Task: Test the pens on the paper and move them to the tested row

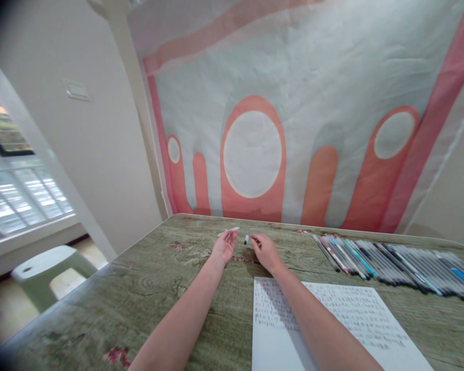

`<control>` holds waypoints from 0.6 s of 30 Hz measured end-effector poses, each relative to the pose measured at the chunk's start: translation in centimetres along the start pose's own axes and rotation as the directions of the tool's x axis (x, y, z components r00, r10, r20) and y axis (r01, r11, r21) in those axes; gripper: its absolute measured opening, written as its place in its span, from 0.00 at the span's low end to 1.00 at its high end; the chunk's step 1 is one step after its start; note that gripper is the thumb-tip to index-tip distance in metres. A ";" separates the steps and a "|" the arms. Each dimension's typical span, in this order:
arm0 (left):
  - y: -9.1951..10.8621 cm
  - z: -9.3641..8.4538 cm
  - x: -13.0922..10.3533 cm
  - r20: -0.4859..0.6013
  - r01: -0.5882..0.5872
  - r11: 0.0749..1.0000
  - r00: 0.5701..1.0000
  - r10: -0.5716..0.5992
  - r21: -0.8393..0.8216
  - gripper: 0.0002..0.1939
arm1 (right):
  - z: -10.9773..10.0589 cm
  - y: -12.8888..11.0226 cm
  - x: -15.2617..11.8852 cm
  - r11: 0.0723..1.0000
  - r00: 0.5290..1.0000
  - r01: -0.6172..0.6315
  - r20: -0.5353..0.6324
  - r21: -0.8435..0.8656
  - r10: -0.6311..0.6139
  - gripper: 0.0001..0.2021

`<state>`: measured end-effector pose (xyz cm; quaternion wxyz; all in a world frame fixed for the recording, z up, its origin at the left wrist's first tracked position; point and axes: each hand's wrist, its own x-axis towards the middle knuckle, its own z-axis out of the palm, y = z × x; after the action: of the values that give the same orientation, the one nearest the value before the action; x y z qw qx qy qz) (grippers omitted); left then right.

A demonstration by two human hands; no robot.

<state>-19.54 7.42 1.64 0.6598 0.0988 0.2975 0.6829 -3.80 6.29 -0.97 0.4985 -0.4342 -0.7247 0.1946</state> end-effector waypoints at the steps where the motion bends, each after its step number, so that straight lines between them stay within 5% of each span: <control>1: 0.1 -0.2 0.1 -0.007 -0.013 1.000 1.000 0.013 -0.007 0.07 | 0.2 0.3 -0.1 0.987 0.997 0.071 0.049 -0.143 -0.064 0.15; 6: -0.1 -0.4 -0.1 -0.013 -0.047 0.999 0.999 0.047 -0.015 0.06 | 1.4 0.4 -0.6 0.846 0.956 0.238 0.267 -0.477 -0.119 0.21; 18: -0.2 -0.7 0.1 -0.024 -0.078 0.997 0.997 0.078 -0.013 0.05 | 1.6 -0.5 -1.1 0.805 0.923 0.267 0.380 -0.530 -0.055 0.20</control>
<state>-19.71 7.30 0.93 0.6298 0.0979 0.2964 0.7112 -5.32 5.41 -1.91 0.2242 -0.4582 -0.8601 -0.0025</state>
